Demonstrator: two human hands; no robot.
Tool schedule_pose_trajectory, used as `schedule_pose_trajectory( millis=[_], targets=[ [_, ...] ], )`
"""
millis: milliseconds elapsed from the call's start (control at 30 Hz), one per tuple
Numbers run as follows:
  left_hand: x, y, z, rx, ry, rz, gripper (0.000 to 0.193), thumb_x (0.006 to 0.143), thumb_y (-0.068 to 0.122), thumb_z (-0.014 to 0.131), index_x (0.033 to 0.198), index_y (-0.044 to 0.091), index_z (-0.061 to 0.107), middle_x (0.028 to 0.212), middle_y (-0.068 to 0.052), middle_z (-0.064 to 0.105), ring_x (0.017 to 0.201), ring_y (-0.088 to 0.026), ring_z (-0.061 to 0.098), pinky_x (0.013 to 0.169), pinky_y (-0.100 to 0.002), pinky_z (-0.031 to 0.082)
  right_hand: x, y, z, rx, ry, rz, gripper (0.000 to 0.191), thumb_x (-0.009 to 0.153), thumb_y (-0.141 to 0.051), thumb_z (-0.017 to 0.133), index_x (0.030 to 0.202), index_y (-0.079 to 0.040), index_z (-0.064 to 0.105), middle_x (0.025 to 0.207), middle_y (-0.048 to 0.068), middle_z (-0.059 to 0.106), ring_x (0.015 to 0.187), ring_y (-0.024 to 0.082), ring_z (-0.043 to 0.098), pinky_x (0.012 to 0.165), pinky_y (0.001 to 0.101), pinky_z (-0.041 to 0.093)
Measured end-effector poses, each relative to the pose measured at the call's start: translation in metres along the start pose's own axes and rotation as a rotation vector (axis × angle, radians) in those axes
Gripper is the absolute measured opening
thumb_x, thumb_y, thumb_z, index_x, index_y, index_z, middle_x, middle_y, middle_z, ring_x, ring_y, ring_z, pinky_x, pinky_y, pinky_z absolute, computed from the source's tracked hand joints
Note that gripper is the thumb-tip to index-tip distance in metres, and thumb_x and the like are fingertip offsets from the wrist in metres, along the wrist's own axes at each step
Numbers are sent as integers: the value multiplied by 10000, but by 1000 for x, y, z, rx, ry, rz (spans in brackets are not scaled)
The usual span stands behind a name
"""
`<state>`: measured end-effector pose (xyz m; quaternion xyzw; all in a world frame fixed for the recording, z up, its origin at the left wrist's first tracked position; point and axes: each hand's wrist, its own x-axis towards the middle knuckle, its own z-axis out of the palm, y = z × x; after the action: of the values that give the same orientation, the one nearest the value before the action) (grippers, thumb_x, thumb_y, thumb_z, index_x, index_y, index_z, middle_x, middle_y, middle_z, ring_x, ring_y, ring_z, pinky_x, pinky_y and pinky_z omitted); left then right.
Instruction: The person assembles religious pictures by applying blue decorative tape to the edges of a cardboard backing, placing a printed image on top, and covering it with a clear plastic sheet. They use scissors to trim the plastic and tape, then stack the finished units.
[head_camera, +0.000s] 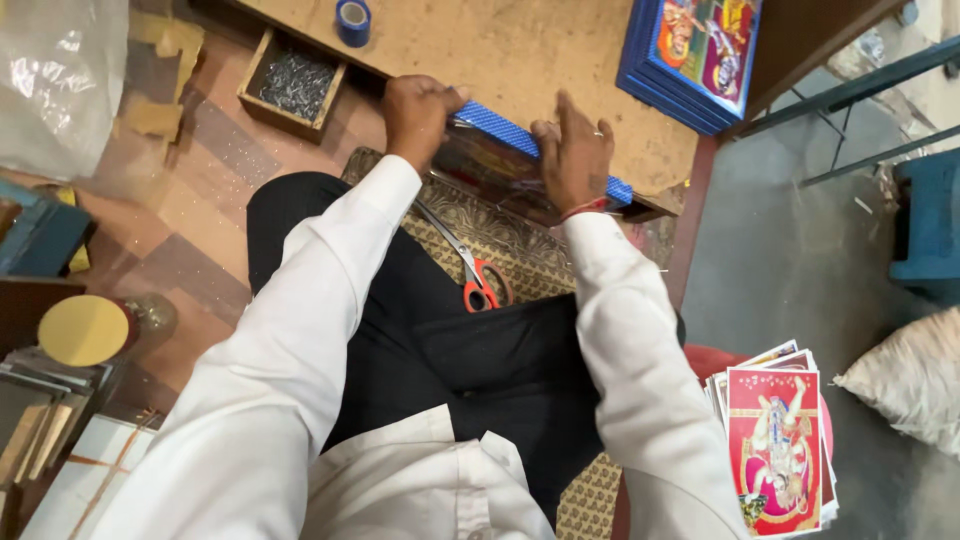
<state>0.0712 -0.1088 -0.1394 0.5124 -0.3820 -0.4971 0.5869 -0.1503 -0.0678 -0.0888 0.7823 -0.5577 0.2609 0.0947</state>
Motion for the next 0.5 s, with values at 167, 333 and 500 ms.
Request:
schedule_pose_trajectory(
  millis=[167, 333, 500],
  targets=[
    [10, -17, 5, 5, 8, 209, 215, 797, 78, 862, 685, -24, 709, 608, -23, 685, 526, -109, 606, 479, -269, 477, -26, -55, 12, 16, 126, -146, 553, 1006, -161, 660, 1498, 8, 473, 1518, 228, 507, 1443, 414, 474, 1261, 532, 327],
    [6, -6, 4, 7, -17, 33, 300, 830, 101, 841, 633, -6, 642, 568, 3, 575, 498, -97, 537, 440, -279, 464, -54, -57, 1, 0, 47, -128, 553, 1042, -153, 652, 1521, 20, 435, 1544, 225, 480, 1480, 374, 445, 1269, 517, 322],
    [-1, 12, 2, 43, -38, 33, 300, 836, 115, 844, 635, 7, 648, 584, -11, 603, 496, -102, 567, 439, -266, 494, -65, -24, -6, -133, -63, -167, 576, 1024, -84, 637, 1537, 58, 417, 1571, 251, 454, 1487, 390, 417, 1258, 510, 301]
  ],
)
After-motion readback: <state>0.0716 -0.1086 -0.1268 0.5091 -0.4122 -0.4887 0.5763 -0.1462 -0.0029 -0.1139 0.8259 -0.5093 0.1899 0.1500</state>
